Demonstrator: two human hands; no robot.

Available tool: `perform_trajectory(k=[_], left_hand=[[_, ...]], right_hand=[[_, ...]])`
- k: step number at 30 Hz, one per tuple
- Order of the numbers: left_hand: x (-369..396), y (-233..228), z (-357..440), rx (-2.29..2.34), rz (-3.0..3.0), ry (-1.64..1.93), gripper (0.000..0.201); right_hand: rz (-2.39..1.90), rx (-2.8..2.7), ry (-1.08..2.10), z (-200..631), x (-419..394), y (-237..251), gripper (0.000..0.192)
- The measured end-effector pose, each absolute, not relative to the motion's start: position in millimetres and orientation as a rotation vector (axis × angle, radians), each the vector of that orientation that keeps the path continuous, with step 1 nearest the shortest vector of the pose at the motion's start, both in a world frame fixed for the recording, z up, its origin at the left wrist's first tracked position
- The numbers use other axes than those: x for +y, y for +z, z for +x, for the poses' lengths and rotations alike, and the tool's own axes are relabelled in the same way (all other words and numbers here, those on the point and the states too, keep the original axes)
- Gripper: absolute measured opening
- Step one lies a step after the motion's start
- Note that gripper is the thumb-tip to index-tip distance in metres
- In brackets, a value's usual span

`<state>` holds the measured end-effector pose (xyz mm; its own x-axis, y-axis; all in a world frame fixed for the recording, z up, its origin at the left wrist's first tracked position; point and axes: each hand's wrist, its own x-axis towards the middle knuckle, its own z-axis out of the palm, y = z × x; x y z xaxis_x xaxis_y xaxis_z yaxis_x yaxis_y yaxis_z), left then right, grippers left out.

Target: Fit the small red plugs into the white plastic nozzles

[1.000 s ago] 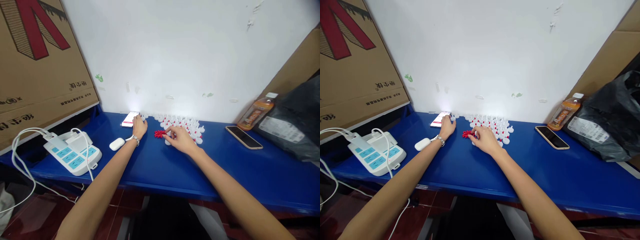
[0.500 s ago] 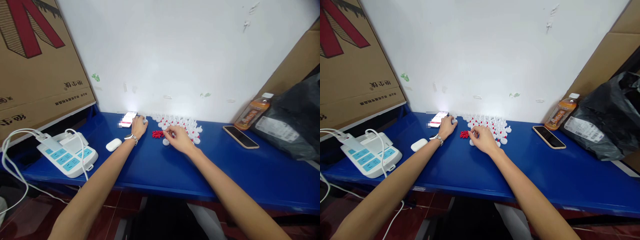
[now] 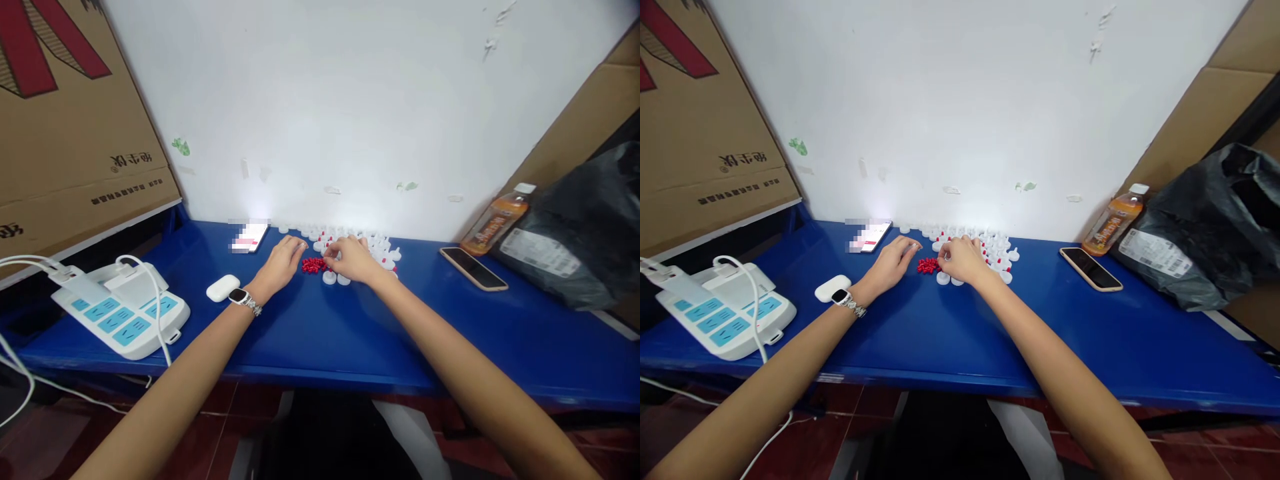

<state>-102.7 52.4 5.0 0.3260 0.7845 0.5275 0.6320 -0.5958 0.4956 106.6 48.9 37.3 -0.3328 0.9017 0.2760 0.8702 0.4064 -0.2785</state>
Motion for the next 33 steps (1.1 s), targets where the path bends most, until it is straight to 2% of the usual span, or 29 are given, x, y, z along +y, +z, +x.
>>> perform_trajectory(k=[6, 11, 18, 25, 29, 33], left_hand=[[52.2, 0.0, -99.0, 1.261, 2.428, 1.011, 0.040], [51.6, -2.6, -96.8, 1.255, 2.449, 0.938, 0.036], [48.8, 0.7, -94.7, 1.292, 2.415, 0.900, 0.026], [48.9, -2.5, -94.3, 1.251, 2.410, 0.888, 0.033], [45.1, 2.0, -93.4, 1.229, 2.359, 0.904, 0.036], [39.5, 10.5, -90.1, 1.140, 2.269, 0.889, 0.037]], right_hand=[[-1.592, -2.423, 0.020, 95.6, 60.2, 41.6, 0.003], [-1.592, -2.516, -0.177, 88.3, 56.2, 42.5, 0.002], [-1.523, -2.529, -0.224, 92.5, 49.6, 36.8, 0.008], [-1.494, -2.546, -0.255, 94.3, 43.2, 33.8, 0.014], [-1.399, -2.389, -0.108, 100.6, 42.1, 30.9, 0.016], [-1.204, -2.037, 0.476, 109.4, 39.1, 28.7, 0.012]])
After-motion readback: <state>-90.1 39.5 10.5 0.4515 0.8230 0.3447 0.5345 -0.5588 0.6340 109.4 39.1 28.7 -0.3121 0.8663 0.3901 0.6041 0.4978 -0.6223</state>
